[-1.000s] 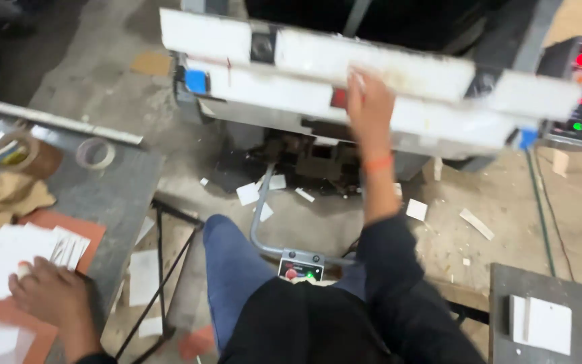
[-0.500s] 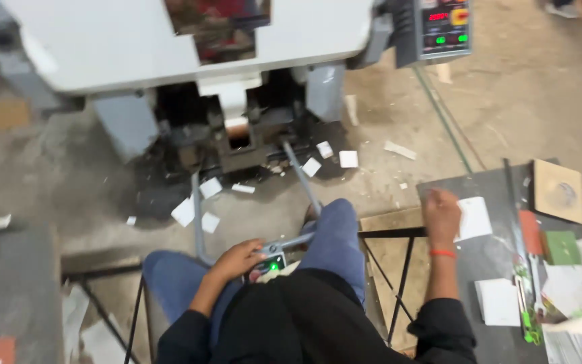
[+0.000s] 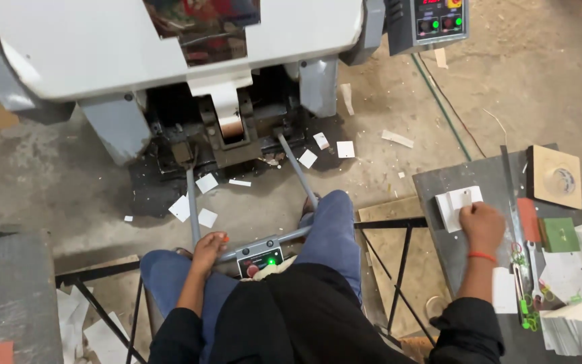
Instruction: Operating a mechanical press to stamp or cut paper cards by manually placing items on the platen and using a foot pedal.
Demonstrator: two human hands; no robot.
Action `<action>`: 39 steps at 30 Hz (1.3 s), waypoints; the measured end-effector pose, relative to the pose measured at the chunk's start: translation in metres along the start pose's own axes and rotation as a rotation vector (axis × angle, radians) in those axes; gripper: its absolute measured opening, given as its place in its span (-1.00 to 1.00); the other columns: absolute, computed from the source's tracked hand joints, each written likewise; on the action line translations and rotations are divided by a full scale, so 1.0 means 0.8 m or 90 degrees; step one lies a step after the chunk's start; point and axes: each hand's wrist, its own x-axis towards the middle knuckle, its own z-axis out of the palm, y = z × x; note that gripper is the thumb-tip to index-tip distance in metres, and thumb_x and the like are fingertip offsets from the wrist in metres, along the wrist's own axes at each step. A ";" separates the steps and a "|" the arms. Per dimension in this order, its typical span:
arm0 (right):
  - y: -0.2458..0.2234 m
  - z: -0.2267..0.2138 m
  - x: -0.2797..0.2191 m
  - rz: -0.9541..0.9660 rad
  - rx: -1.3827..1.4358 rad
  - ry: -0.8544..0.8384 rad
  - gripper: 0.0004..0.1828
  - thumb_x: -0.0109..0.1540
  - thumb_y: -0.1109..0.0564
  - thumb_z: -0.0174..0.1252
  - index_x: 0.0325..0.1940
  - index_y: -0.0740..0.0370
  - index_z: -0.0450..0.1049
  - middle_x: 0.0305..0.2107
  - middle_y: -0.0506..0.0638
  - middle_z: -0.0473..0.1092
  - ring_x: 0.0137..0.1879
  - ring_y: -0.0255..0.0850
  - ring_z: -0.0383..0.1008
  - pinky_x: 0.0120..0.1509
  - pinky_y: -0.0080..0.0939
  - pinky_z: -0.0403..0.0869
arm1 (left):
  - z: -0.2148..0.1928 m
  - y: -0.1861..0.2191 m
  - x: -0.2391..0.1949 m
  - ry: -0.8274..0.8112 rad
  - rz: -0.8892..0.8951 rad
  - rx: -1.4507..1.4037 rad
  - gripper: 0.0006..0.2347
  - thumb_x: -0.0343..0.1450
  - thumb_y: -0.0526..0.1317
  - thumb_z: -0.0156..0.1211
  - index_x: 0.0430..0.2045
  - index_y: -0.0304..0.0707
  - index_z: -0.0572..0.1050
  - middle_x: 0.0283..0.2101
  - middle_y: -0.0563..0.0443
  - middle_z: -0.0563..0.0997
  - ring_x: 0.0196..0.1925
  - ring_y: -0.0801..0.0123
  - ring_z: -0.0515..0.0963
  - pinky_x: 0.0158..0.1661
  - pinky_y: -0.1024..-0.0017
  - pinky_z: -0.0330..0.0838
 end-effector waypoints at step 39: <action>-0.761 0.013 0.126 -0.762 0.155 -0.107 -0.56 0.31 -0.16 0.16 0.00 0.25 0.59 -0.10 0.26 0.54 0.00 0.21 0.56 0.14 0.11 0.49 | -0.284 0.090 -0.436 1.066 0.256 0.905 -0.76 0.48 -0.30 0.17 0.04 -0.19 0.55 -0.05 -0.18 0.51 0.10 -0.04 0.44 0.24 -0.14 0.18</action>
